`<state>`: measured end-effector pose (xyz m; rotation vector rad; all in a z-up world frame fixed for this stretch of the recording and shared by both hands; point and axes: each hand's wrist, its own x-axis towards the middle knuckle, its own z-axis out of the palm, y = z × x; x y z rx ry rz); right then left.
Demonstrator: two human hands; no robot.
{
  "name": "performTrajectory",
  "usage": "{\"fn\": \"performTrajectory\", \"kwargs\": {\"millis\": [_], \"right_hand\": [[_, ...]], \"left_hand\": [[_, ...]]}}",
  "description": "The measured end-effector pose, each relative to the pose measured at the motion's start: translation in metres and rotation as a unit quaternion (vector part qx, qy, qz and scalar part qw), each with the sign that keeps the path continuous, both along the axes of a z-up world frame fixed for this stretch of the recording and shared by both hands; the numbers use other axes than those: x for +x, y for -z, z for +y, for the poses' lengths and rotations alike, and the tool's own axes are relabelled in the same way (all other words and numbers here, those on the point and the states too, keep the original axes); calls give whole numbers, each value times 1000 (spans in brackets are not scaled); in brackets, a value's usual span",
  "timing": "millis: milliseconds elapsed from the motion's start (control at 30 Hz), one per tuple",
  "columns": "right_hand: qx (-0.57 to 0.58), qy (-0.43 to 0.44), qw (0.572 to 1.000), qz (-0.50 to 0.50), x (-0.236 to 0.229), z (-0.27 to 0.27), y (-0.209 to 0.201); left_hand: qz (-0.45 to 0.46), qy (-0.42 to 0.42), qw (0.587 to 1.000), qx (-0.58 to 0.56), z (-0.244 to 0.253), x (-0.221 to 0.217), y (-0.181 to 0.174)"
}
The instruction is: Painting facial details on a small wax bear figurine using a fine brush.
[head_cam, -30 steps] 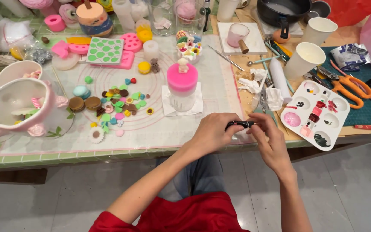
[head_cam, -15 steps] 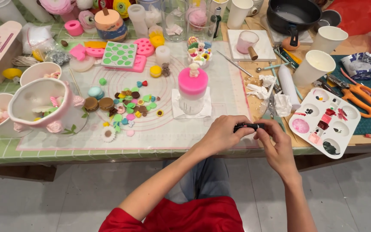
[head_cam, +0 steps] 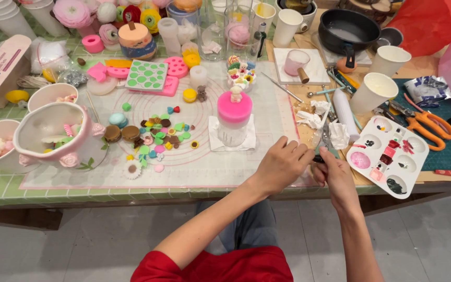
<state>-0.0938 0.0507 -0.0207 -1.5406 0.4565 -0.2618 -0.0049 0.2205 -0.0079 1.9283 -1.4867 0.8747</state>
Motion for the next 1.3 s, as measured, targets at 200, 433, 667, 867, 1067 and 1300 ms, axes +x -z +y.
{"fn": "performTrajectory", "kwargs": {"millis": [200, 433, 667, 867, 1067, 1300], "right_hand": [[-46, -11, 999, -17, 3, -1, -4], [-51, -61, 997, -5, 1, -1, 7], [-60, -100, 992, -39, -3, 9, 8], [-48, -110, 989, -91, -8, 34, -4], [21, -80, 987, -138, -33, 47, 10], [116, -87, 967, -209, -66, 49, 40]], "left_hand": [[176, -52, 983, 19, -20, 28, 18], [109, -38, 992, -55, 14, 21, -4], [200, -78, 943, -255, 98, 82, -70], [326, -26, 927, -184, 111, 130, -77], [340, -21, 933, -115, 101, 134, -72], [378, 48, 908, -171, 83, 85, -95]]}}
